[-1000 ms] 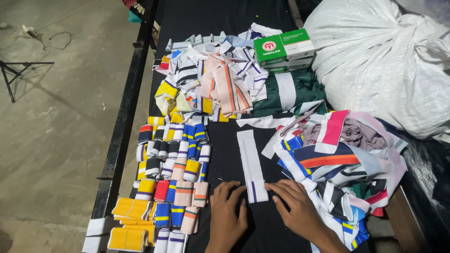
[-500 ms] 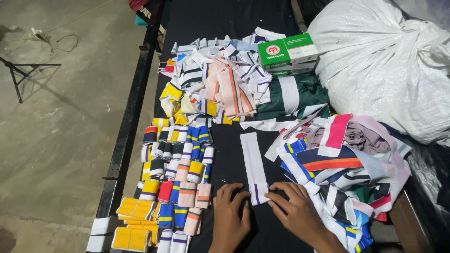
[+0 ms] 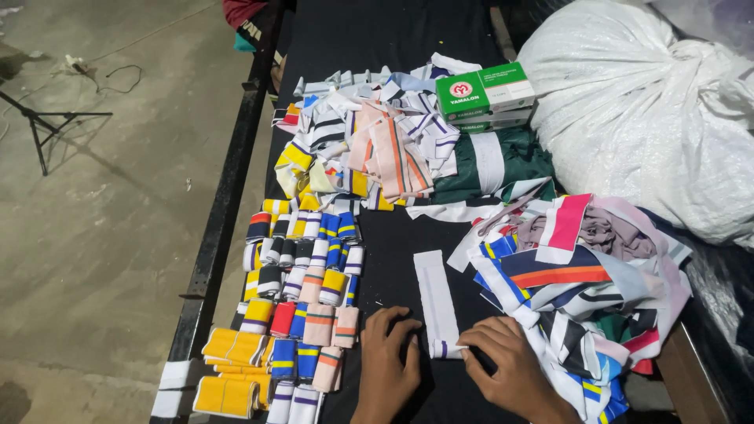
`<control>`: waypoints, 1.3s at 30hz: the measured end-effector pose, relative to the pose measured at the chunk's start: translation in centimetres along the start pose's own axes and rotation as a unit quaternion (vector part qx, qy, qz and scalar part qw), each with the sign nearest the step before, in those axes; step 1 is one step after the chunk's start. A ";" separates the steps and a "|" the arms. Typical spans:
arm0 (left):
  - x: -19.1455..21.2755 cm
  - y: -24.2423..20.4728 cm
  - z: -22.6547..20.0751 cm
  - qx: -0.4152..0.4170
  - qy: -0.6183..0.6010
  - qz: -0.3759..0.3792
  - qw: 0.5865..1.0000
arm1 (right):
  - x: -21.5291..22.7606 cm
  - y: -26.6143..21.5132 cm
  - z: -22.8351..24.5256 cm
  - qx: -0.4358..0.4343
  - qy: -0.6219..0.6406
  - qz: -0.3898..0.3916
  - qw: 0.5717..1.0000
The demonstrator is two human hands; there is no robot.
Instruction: Folding and bundling small strips of colorful fabric into organized stacks on a work table in a factory setting.
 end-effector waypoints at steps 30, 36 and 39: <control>-0.3 -0.2 -0.1 -0.015 0.029 0.019 0.999 | -1.3 -0.7 -2.8 -0.106 -0.006 0.026 0.994; -0.2 -0.3 -0.1 -0.022 0.028 0.012 0.999 | -1.2 -0.9 -3.0 -0.120 -0.001 0.036 0.992; 0.0 -0.1 -0.1 -0.015 0.017 0.010 1.000 | -0.7 -0.8 -2.8 -0.093 -0.016 0.015 0.995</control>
Point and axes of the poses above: each hand's wrist, its own y-axis towards the middle knuckle, its own x-axis out of the back of the hand, z = x × y, the point moved 8 cm from there along y, towards the middle knuckle, and after that the axes turned 13 degrees about -z, right-handed, at the moved point
